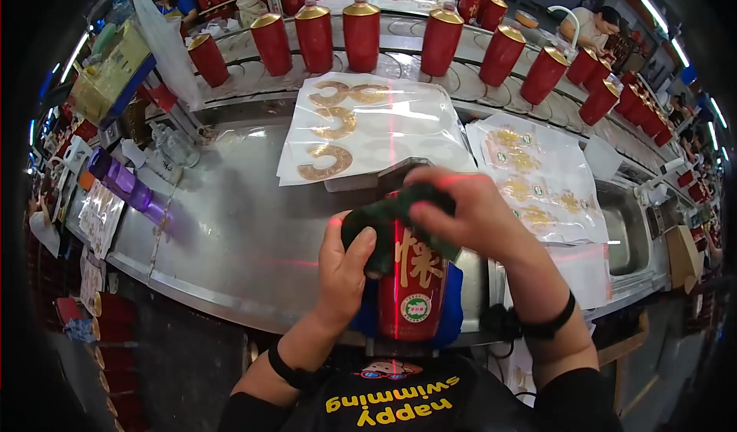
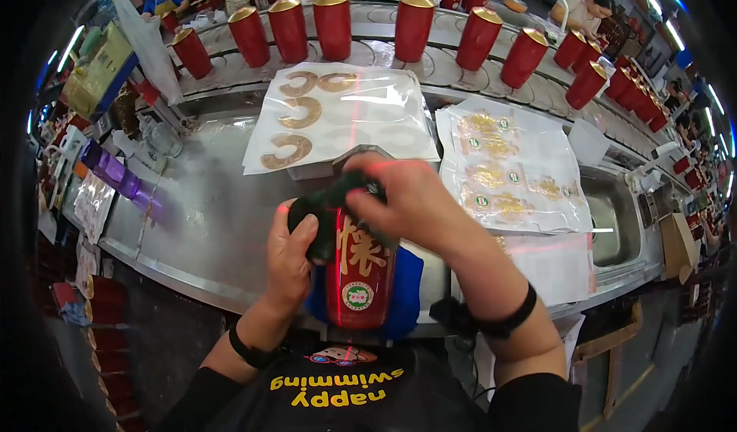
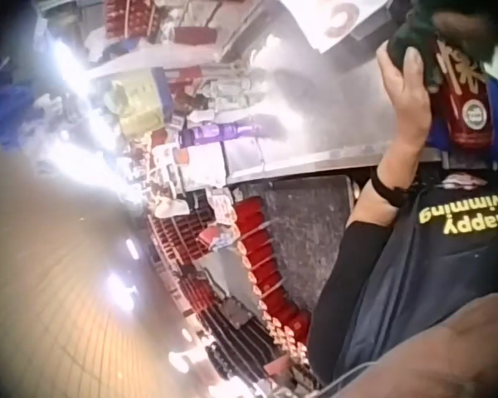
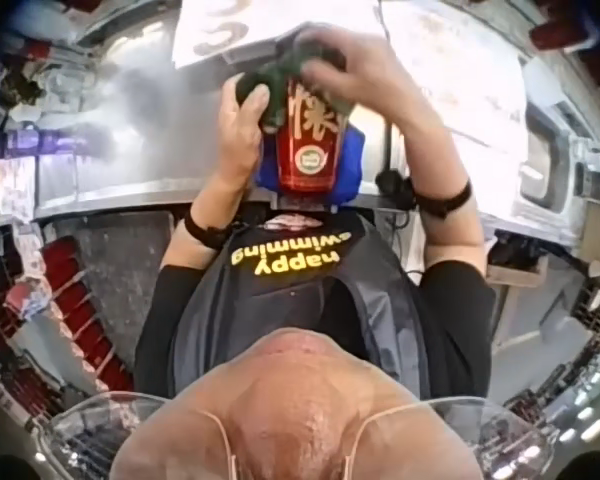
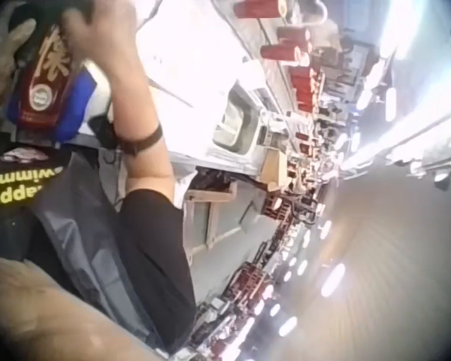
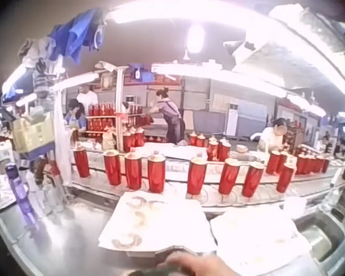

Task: Applying decorative labels and gold seals to liquor bottles on a manufacturing conveyor line.

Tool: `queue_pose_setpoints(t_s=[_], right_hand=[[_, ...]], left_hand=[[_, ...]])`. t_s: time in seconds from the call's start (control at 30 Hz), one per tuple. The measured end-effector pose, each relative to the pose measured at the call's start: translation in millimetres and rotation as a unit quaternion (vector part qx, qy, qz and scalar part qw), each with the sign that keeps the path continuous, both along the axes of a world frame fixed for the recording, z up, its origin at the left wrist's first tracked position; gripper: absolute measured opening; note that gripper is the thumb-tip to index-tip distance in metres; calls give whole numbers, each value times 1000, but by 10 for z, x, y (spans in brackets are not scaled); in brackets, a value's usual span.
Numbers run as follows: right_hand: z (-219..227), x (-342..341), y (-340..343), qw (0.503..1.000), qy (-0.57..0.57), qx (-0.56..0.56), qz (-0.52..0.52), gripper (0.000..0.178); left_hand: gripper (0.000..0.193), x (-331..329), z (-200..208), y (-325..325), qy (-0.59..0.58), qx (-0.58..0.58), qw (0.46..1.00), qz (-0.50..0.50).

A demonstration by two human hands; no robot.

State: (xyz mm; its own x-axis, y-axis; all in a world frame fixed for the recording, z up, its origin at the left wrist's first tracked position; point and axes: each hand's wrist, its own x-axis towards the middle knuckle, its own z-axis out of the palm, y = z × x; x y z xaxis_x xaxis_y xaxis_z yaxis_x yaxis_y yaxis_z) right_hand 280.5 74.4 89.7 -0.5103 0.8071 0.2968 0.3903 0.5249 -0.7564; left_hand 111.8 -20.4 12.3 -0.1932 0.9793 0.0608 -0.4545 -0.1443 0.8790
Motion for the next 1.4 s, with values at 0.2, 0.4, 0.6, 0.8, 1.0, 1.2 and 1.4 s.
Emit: queue_pose_setpoints(t_s=[0.2, 0.4, 0.6, 0.8, 1.0, 1.2, 1.4], right_hand=[[-56, -249, -100, 998, 0, 61, -23, 32], [-411, 21, -555, 956, 239, -112, -125, 33], [-338, 41, -549, 977, 149, -47, -144, 30], [-321, 114, -391, 991, 73, -106, -38, 29], [-197, 117, -757, 936, -90, 333, 67, 23], [-246, 250, -891, 971, -3, 211, 107, 18], [-37, 417, -1162, 951, -67, 65, 296, 24]], left_hand=[[25, -322, -9, -133, 102, -4, 995, 24], [32, 58, 75, -22, 164, 30, 985, 29], [33, -36, -178, -117, 91, 10, 995, 44], [36, -371, -244, -267, 266, -68, 960, 54], [73, -440, -273, -615, 609, 14, 770, 187], [104, -116, -351, -877, 575, 167, 801, 24], [101, -12, -414, -848, 589, 194, 778, 95]])
